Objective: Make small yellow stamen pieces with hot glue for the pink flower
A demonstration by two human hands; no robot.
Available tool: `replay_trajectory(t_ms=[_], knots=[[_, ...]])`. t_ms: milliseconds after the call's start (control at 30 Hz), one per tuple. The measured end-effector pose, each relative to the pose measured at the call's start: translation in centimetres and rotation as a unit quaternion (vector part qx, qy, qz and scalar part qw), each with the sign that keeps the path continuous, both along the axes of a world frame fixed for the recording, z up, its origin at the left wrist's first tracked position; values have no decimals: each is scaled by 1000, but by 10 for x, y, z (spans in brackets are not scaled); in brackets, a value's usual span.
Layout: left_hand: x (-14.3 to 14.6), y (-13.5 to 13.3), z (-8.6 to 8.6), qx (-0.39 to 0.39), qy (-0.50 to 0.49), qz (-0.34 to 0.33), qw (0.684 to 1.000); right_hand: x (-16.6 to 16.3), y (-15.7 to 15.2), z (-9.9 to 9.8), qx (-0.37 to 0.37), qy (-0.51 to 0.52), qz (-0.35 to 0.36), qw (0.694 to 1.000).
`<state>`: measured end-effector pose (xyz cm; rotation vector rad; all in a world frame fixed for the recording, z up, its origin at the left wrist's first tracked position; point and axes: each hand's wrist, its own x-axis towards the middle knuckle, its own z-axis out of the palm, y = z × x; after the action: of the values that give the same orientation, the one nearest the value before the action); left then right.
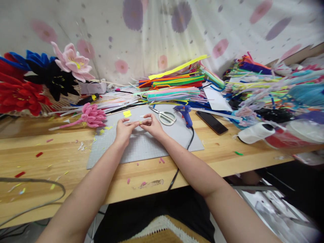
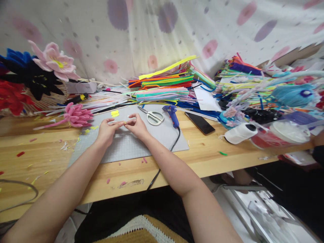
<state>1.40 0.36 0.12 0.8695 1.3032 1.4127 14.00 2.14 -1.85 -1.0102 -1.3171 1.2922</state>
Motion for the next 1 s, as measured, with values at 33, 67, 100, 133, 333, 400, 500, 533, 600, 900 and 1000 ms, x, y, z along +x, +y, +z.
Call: replay_trajectory(t_ms=[33, 67, 100, 133, 333, 400, 500, 533, 600, 900, 1000], knots=[[0, 0, 0, -6, 0, 6, 1000, 0, 0, 0, 3, -3, 5, 1000], [0, 0, 0, -11, 0, 10, 1000, 0, 0, 0, 6, -7, 10, 1000], [0, 1, 0, -16, -1, 13, 1000, 0, 0, 0, 9, -12, 15, 1000], [0, 1, 1, -20, 0, 15, 1000, 0, 0, 0, 13, -17, 20, 1000], [-1, 2, -2, -33, -20, -1, 999, -1, 0, -3, 28, -20, 37, 999], [-1, 3, -3, -34, -32, -7, 999, -1, 1, -4, 30, -18, 37, 999], [-1, 4, -5, -34, -46, -6, 998, -2, 2, -4, 29, -17, 35, 999], [-1, 4, -5, -34, -50, -5, 998, -2, 2, -4, 29, -16, 35, 999], [-1, 4, -5, -34, -55, -5, 998, -2, 2, -4, 27, -13, 35, 999], [-1, 4, -6, -30, -50, -13, 998, -2, 0, -3, 22, -12, 36, 999], [-2, 4, -6, -30, -54, -14, 998, -2, 0, -2, 22, -6, 40, 999]])
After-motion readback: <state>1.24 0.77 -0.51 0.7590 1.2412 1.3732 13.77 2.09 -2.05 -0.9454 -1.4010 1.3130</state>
